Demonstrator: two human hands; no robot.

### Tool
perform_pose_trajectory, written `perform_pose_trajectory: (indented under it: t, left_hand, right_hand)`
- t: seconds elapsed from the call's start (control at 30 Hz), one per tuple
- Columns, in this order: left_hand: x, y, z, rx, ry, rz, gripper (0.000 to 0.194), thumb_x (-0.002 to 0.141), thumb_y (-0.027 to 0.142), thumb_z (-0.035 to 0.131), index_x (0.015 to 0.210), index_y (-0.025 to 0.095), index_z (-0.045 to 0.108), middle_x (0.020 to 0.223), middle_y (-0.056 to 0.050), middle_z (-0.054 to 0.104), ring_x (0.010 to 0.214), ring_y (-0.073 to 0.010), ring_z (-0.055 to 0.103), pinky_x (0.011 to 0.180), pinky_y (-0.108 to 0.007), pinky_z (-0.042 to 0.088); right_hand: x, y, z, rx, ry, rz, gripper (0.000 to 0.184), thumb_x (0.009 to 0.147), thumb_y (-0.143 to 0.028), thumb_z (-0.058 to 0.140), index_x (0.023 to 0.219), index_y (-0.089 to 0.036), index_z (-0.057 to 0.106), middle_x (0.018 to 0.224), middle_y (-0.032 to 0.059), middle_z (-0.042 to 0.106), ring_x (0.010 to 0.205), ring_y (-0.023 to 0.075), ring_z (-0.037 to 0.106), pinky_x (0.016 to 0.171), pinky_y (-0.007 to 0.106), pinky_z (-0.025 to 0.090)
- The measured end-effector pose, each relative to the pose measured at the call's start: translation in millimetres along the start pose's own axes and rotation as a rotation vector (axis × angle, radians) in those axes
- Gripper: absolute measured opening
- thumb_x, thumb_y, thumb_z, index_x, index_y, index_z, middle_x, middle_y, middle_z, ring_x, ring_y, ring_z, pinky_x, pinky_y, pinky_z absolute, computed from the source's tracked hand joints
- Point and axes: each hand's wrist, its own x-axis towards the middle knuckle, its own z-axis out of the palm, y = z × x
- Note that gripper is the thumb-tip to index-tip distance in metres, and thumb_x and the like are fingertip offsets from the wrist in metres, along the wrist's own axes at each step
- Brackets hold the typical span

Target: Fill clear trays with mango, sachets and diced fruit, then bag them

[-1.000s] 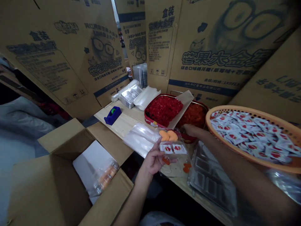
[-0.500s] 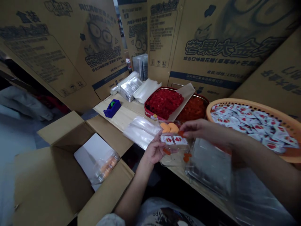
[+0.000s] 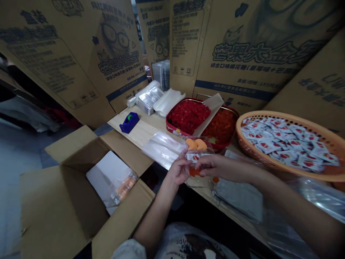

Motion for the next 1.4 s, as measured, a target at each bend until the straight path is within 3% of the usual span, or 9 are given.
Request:
perform_pose_trajectory:
  t: [0.13, 0.3, 0.4, 0.5, 0.67, 0.77, 0.9, 1.17, 1.4]
  left_hand:
    - [-2.8, 1.9, 3.0, -0.024, -0.009, -0.018, 0.07, 0.061, 0.001, 0.053, 0.125, 0.028, 0.045, 0.111, -0.002, 0.061, 0.09, -0.0193, 0.063, 0.085, -0.041, 0.047]
    - [-5.8, 3.2, 1.2, -0.046, 0.034, -0.025, 0.072, 0.06, 0.002, 0.054, 0.125, 0.029, 0.045, 0.114, -0.002, 0.059, 0.089, -0.0183, 0.062, 0.087, -0.043, 0.046]
    - [-6.4, 3.4, -3.7, -0.063, 0.009, -0.015, 0.073, 0.06, 0.002, 0.054, 0.127, 0.03, 0.044, 0.116, -0.003, 0.058, 0.097, -0.0218, 0.06, 0.087, -0.044, 0.046]
    - [-7.7, 3.6, -6.8, -0.073, 0.0, -0.018, 0.075, 0.06, 0.001, 0.054, 0.128, 0.031, 0.044, 0.118, -0.003, 0.057, 0.099, -0.0229, 0.059, 0.087, -0.044, 0.046]
    - [-10.0, 3.3, -6.1, -0.101, 0.045, -0.017, 0.075, 0.058, 0.0, 0.054, 0.127, 0.028, 0.046, 0.119, -0.004, 0.057, 0.102, -0.0232, 0.058, 0.087, -0.04, 0.045]
    - [-9.6, 1.7, -6.4, -0.099, 0.047, -0.009, 0.074, 0.057, 0.0, 0.055, 0.125, 0.026, 0.048, 0.117, -0.005, 0.059, 0.106, -0.0249, 0.057, 0.087, -0.04, 0.045]
    - [-8.7, 0.3, -8.6, -0.085, 0.048, 0.028, 0.071, 0.057, 0.0, 0.055, 0.123, 0.023, 0.05, 0.114, -0.005, 0.06, 0.11, -0.0241, 0.055, 0.09, -0.037, 0.044]
    - [-8.7, 1.4, -12.0, -0.087, 0.026, -0.001, 0.073, 0.058, 0.001, 0.053, 0.126, 0.026, 0.047, 0.119, -0.005, 0.058, 0.104, -0.0243, 0.058, 0.087, -0.039, 0.045]
    - [-9.5, 0.5, -3.7, -0.091, 0.019, -0.021, 0.072, 0.057, 0.0, 0.054, 0.124, 0.027, 0.048, 0.117, -0.004, 0.058, 0.103, -0.0234, 0.058, 0.086, -0.039, 0.046]
  right_hand:
    - [-1.7, 14.8, -32.3, -0.006, 0.121, 0.024, 0.023, 0.077, -0.038, 0.052, 0.084, -0.018, 0.061, 0.083, 0.0027, 0.062, 0.074, 0.0162, 0.055, 0.066, 0.026, 0.043]
    - [15.4, 63.9, -80.3, -0.468, 0.468, 0.363, 0.018, 0.074, -0.022, 0.055, 0.091, -0.017, 0.062, 0.085, 0.0058, 0.062, 0.075, 0.017, 0.056, 0.067, 0.026, 0.042]
    - [33.6, 83.8, -93.4, -0.682, 0.55, 0.399, 0.026, 0.073, -0.023, 0.061, 0.098, -0.016, 0.063, 0.097, 0.0103, 0.06, 0.089, 0.0219, 0.056, 0.075, 0.028, 0.043]
    - [62.9, 84.3, -93.6, -0.733, 0.563, 0.289, 0.021, 0.081, -0.023, 0.053, 0.097, -0.015, 0.065, 0.102, 0.0113, 0.06, 0.098, 0.0214, 0.055, 0.081, 0.027, 0.042]
    - [126.3, 72.6, -85.0, -0.745, 0.359, 0.179, 0.031, 0.078, -0.013, 0.053, 0.107, -0.017, 0.063, 0.107, 0.0099, 0.063, 0.1, 0.0198, 0.057, 0.083, 0.026, 0.04]
    - [154.1, 76.7, -79.7, -0.72, 0.266, 0.205, 0.043, 0.066, -0.006, 0.061, 0.107, -0.017, 0.064, 0.103, 0.0112, 0.065, 0.091, 0.0216, 0.061, 0.073, 0.026, 0.043]
    - [170.2, 88.6, -74.2, -0.651, 0.286, 0.205, 0.036, 0.064, 0.0, 0.057, 0.095, -0.015, 0.067, 0.099, 0.0116, 0.066, 0.087, 0.0202, 0.061, 0.071, 0.025, 0.042]
    - [162.8, 100.7, -85.6, -0.301, 0.561, 0.188, 0.022, 0.067, -0.003, 0.058, 0.086, -0.013, 0.063, 0.081, 0.0055, 0.067, 0.08, 0.0174, 0.061, 0.07, 0.025, 0.044]
    - [137.3, 87.4, -92.0, 0.145, 0.764, 0.135, 0.012, 0.075, -0.014, 0.057, 0.087, -0.015, 0.057, 0.075, 0.0043, 0.067, 0.071, 0.0136, 0.064, 0.065, 0.024, 0.051]
